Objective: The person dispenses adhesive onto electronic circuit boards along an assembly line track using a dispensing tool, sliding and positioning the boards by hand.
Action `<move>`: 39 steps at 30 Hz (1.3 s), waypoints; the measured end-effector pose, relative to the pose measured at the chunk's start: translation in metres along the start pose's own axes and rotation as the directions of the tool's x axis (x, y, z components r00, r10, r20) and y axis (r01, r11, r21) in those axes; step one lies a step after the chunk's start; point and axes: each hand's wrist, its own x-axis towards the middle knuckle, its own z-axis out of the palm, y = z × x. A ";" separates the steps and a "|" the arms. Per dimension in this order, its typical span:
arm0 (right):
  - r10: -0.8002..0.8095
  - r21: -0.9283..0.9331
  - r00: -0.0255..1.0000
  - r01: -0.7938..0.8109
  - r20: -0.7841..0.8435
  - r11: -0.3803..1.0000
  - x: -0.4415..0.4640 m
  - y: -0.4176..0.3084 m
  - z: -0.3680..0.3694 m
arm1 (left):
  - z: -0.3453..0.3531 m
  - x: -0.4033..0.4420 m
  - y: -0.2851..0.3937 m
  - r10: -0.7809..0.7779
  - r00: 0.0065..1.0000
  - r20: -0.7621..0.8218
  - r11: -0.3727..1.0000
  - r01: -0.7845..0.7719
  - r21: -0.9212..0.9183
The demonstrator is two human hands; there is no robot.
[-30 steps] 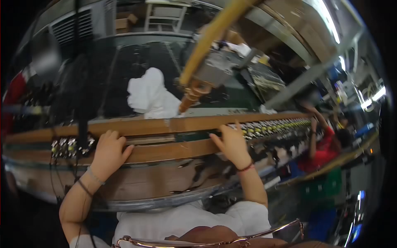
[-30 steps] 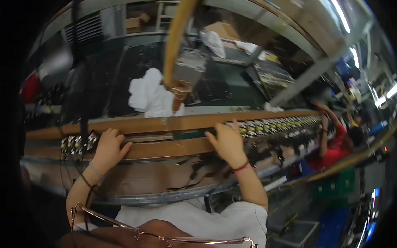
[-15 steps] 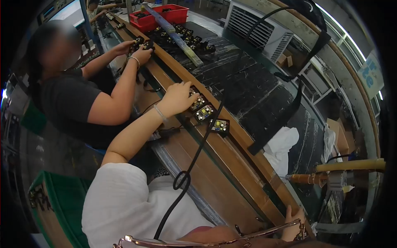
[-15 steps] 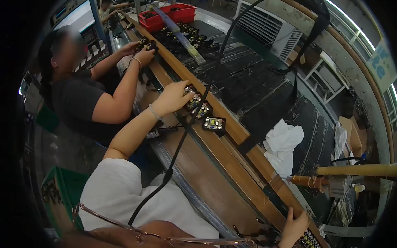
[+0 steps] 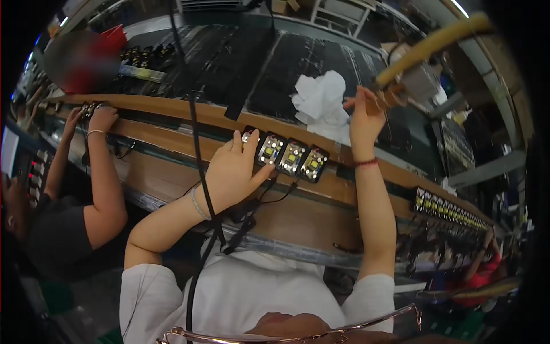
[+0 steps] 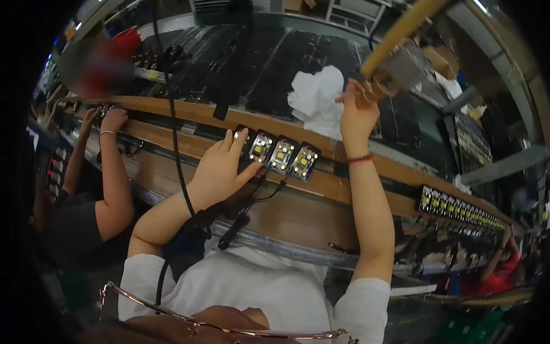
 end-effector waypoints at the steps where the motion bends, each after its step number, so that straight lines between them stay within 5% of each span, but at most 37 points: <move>1: 0.000 -0.001 1.000 0.000 -0.012 1.000 0.006 0.006 -0.003 | 0.005 0.000 0.005 0.091 0.995 -0.036 0.996 -0.091 0.021; 3: 0.044 -0.093 0.997 -0.049 -0.056 0.994 0.010 0.011 -0.014 | 0.007 0.001 0.014 0.245 0.968 -0.046 0.969 -0.245 0.017; 9: 0.116 -0.184 0.993 -0.118 -0.021 0.976 0.027 0.021 -0.038 | 0.000 0.022 0.037 0.348 0.931 0.110 0.897 -0.297 -0.329; 22: 0.141 -0.168 0.981 -0.118 0.130 0.979 0.018 0.009 -0.048 | 0.035 0.026 0.014 0.344 0.926 -0.156 0.768 -0.373 -0.520; 26: 0.103 -0.187 0.984 -0.076 0.142 0.979 0.022 0.011 -0.049 | 0.029 0.028 0.015 0.323 0.931 -0.170 0.779 -0.364 -0.511; 30: 0.230 -0.246 0.972 -0.212 0.049 0.946 0.023 0.001 -0.052 | 0.026 0.031 0.020 0.270 0.941 -0.205 0.765 -0.339 -0.548; 34: 0.266 -0.274 0.964 -0.253 0.012 0.928 0.026 0.010 -0.053 | 0.015 0.029 0.027 0.083 0.981 -0.176 0.810 -0.169 -0.562; 39: 0.221 -0.268 0.975 -0.212 0.001 0.940 0.021 0.011 -0.051 | -0.015 0.018 0.026 0.250 0.939 -0.237 0.863 -0.327 -0.386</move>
